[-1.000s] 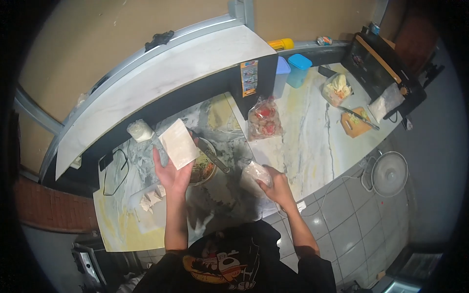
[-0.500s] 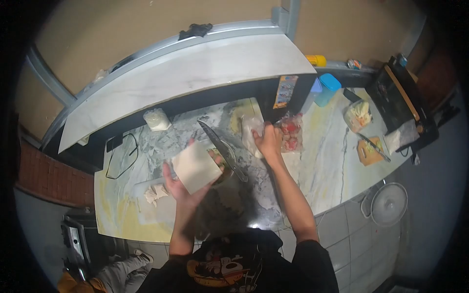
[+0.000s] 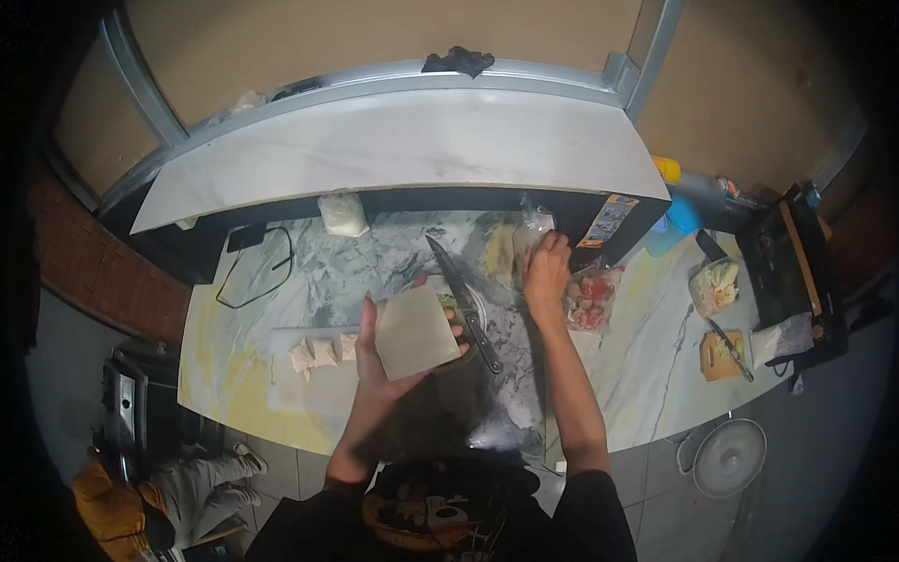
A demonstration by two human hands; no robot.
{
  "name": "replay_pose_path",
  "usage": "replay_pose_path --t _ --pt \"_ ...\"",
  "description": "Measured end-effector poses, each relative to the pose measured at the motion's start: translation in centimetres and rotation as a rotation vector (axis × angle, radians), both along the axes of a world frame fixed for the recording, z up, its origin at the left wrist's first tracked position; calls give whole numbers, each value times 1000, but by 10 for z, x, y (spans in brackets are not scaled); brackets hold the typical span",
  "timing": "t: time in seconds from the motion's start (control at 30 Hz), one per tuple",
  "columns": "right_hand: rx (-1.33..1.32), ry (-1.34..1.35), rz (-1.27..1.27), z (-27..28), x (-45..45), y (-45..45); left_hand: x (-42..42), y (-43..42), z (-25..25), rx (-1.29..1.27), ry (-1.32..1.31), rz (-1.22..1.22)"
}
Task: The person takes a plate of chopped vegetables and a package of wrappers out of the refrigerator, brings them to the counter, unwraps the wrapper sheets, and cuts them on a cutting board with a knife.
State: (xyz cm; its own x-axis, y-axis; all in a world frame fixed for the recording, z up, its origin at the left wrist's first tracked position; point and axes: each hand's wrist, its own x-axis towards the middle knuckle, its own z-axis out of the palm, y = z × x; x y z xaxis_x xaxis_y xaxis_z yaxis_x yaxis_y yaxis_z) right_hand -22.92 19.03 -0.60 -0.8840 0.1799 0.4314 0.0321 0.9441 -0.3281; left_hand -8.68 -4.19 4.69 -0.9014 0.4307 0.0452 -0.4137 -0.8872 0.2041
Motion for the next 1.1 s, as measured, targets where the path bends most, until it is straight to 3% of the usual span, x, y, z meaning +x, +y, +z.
replay_pose_path --t 0.07,0.2,0.27,0.33,0.5,0.67,0.87,0.97,1.1 --pt "130 168 73 19 25 5 0 -8 1 -3 6 37" --pt "-150 164 251 46 79 10 7 -38 -6 -108 60 223" --pt "-208 129 308 58 107 10 15 -55 -4 -128 -80 387" --pt "-448 -58 473 68 134 5 23 -73 -15 -84 -102 401" --pt "-616 -165 594 64 172 -34 49 -91 -37 -154 -333 518" --pt "-603 -326 841 32 184 -77 74 -106 -43 -143 -459 548" --pt "-519 -418 955 19 187 -120 109 -189 -26 -115 -229 679" --pt "-572 -435 916 19 184 -148 118 -231 -22 -360 -93 803" --pt "-547 -519 879 -12 191 -198 112 -271 -44 -452 -94 733"
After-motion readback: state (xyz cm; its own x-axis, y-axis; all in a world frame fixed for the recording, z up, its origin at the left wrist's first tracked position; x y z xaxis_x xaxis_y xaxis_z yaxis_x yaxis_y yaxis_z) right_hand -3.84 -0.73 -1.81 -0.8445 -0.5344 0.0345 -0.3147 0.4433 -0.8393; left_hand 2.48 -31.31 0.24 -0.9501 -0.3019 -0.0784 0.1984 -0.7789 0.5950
